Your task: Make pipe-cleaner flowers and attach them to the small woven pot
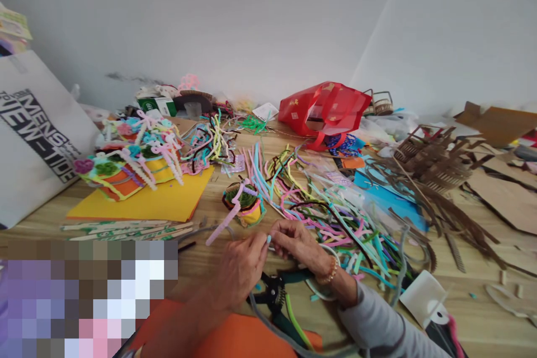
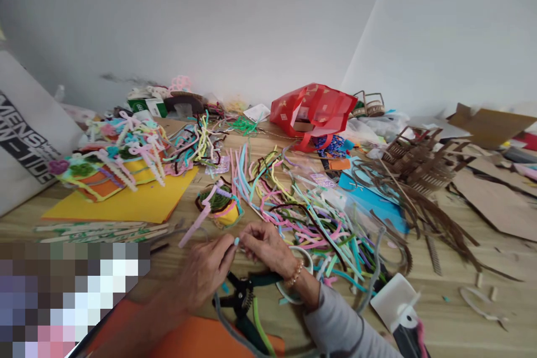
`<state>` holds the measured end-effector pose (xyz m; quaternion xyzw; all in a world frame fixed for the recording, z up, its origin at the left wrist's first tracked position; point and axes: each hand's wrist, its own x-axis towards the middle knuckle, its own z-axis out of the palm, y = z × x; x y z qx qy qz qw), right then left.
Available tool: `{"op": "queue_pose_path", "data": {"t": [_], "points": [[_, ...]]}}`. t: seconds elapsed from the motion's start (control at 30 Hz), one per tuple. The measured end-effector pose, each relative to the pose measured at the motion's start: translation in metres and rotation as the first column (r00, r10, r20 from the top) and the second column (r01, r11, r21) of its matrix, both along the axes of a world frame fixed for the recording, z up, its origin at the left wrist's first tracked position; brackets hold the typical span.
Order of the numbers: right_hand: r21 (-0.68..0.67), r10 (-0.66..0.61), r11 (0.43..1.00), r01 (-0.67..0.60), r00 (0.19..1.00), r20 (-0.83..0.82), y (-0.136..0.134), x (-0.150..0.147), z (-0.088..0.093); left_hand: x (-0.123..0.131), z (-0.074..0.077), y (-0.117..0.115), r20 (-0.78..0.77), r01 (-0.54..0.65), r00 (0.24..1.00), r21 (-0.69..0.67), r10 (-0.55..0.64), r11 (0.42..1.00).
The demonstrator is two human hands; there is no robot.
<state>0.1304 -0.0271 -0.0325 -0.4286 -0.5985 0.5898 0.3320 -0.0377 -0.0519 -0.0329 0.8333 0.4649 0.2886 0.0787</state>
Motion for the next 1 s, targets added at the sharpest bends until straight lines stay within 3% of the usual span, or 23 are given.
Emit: {"op": "queue_pose_path", "data": {"t": [0.13,0.27,0.37,0.57,0.77,1.0], "points": [[-0.002,-0.007,1.0,0.007,1.0,0.009,0.0,0.001,0.003,0.0,0.008,0.003,0.29,0.055,0.956,-0.305,0.038,0.951],[0.025,0.003,1.0,-0.003,1.0,0.006,0.001,0.003,0.008,-0.001,0.014,0.007,0.517,0.25,0.848,-0.589,0.119,0.769],[0.038,0.034,0.999,-0.033,0.999,-0.033,0.001,0.006,0.01,-0.003,0.016,0.01,0.611,0.388,0.774,-0.666,0.167,0.638],[0.077,0.091,0.993,-0.085,0.992,-0.083,0.001,0.009,0.01,-0.01,0.024,0.014,0.67,0.533,0.711,-0.711,0.213,0.458],[-0.004,-0.016,1.0,0.015,0.995,-0.1,0.003,0.007,0.01,-0.005,0.019,0.014,0.694,0.511,0.663,-0.694,0.282,0.508],[-0.024,0.003,1.0,-0.005,0.996,-0.092,0.003,0.007,0.009,-0.004,0.022,0.014,0.696,0.476,0.651,-0.685,0.303,0.551]]}}
